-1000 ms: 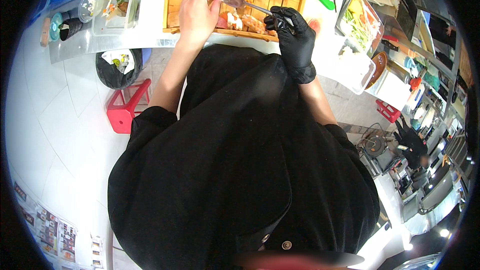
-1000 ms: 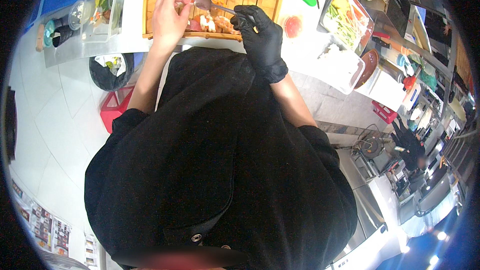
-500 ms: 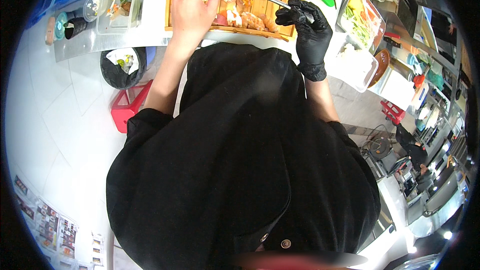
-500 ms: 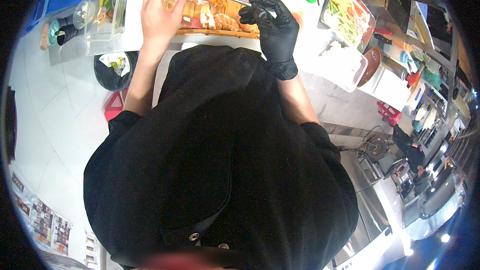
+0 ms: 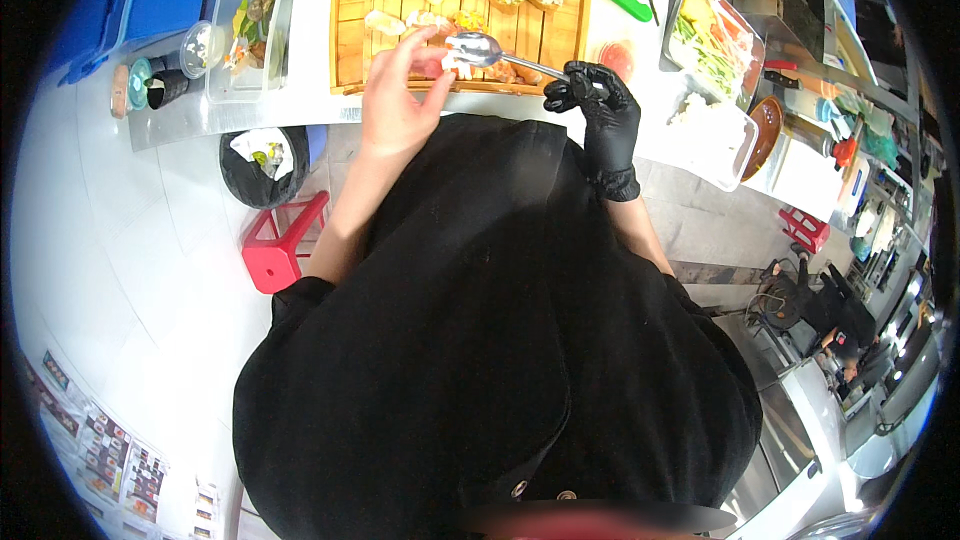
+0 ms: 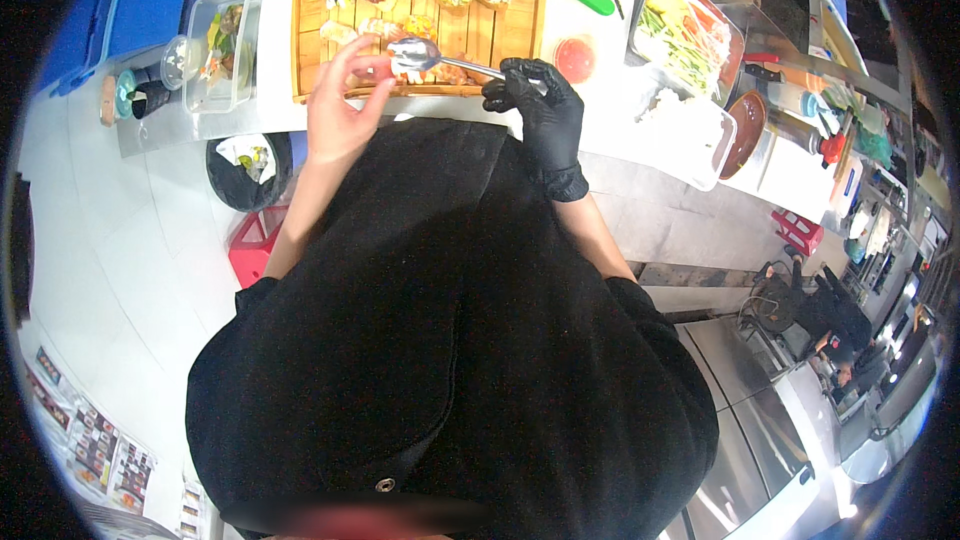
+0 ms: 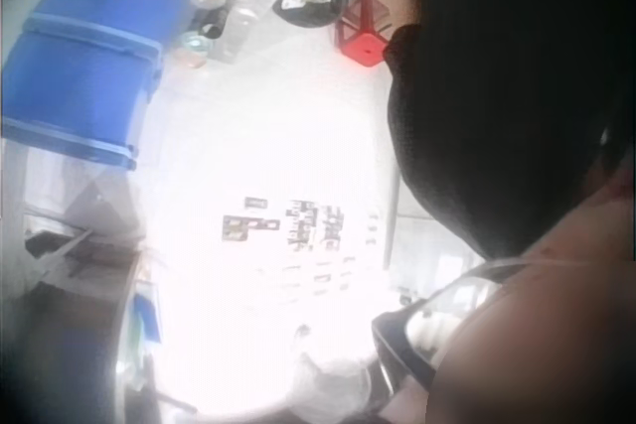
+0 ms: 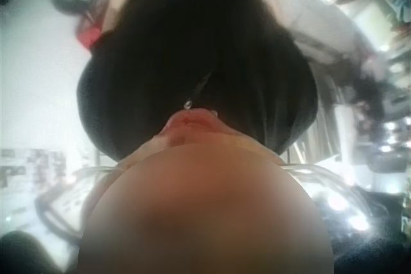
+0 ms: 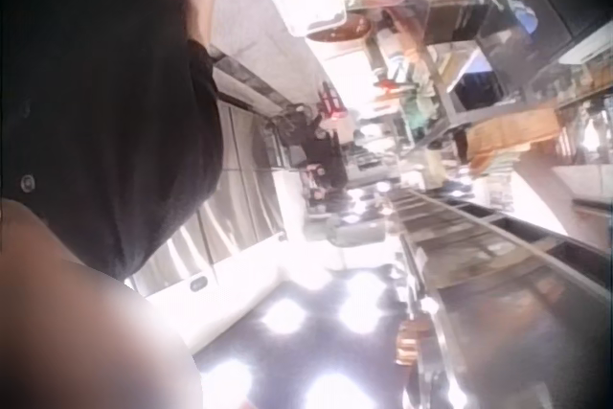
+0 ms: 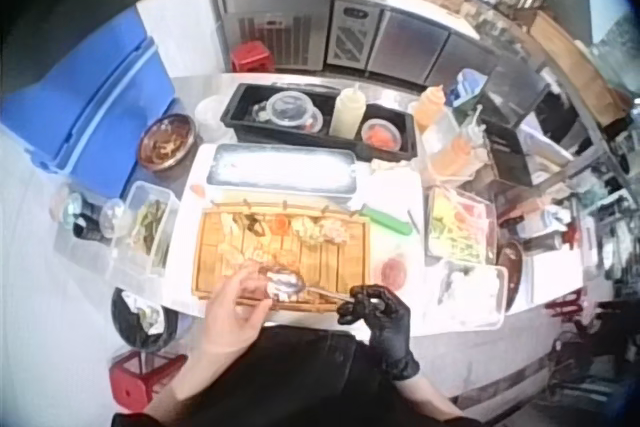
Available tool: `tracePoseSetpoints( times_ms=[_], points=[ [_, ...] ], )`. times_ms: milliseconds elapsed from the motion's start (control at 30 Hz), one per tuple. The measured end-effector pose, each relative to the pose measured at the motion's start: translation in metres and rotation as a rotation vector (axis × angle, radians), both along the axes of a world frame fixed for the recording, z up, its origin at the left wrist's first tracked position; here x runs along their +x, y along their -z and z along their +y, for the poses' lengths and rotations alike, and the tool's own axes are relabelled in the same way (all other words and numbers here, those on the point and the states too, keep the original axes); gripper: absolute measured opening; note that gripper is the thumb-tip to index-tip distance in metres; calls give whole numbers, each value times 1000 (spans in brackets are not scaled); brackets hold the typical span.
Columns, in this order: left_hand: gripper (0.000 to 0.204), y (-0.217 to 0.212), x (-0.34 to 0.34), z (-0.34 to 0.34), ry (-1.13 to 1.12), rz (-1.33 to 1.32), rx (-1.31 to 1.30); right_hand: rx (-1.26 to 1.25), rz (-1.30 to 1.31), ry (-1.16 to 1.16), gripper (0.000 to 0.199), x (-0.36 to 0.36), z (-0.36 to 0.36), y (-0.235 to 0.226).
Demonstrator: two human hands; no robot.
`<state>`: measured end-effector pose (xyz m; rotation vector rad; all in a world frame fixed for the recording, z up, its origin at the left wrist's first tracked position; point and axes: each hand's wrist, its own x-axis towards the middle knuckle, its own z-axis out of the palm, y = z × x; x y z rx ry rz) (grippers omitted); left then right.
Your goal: The person assembles sushi on a wooden board, placing rice and toppings, then adds sauces and garnishes. The person uses a spoon and a squeeze bottle to apply condiments and arranges the pieces on the board.
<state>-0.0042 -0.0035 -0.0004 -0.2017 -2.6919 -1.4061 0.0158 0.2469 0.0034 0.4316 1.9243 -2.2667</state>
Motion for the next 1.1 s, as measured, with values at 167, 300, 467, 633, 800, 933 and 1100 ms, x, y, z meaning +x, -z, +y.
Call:
tracePoseSetpoints(
  times_ms=[167, 300, 467, 633, 800, 933, 1100],
  points=[
    [49, 27, -27, 19, -6, 67, 29, 151, 98, 14, 20, -2, 7, 4],
    [49, 45, -49, 24, 29, 65, -116, 192, 149, 6, 20, -11, 7, 11],
    [50, 48, -53, 27, -10, 47, -167, 305, 201, -22, 18, -12, -1, 12],
    [50, 49, -55, 28, -27, 99, -171, 374, 190, -38, 18, -11, -7, 3],
    [50, 53, -58, 27, -35, 92, -166, 477, 252, -76, 19, -7, -3, -3],
    [49, 53, -58, 27, -42, 96, -130, 402, 217, -12, 21, -4, 6, -4],
    [47, 45, -53, 25, -51, 67, -99, 281, 99, 79, 18, -6, 18, -4]
  ],
)
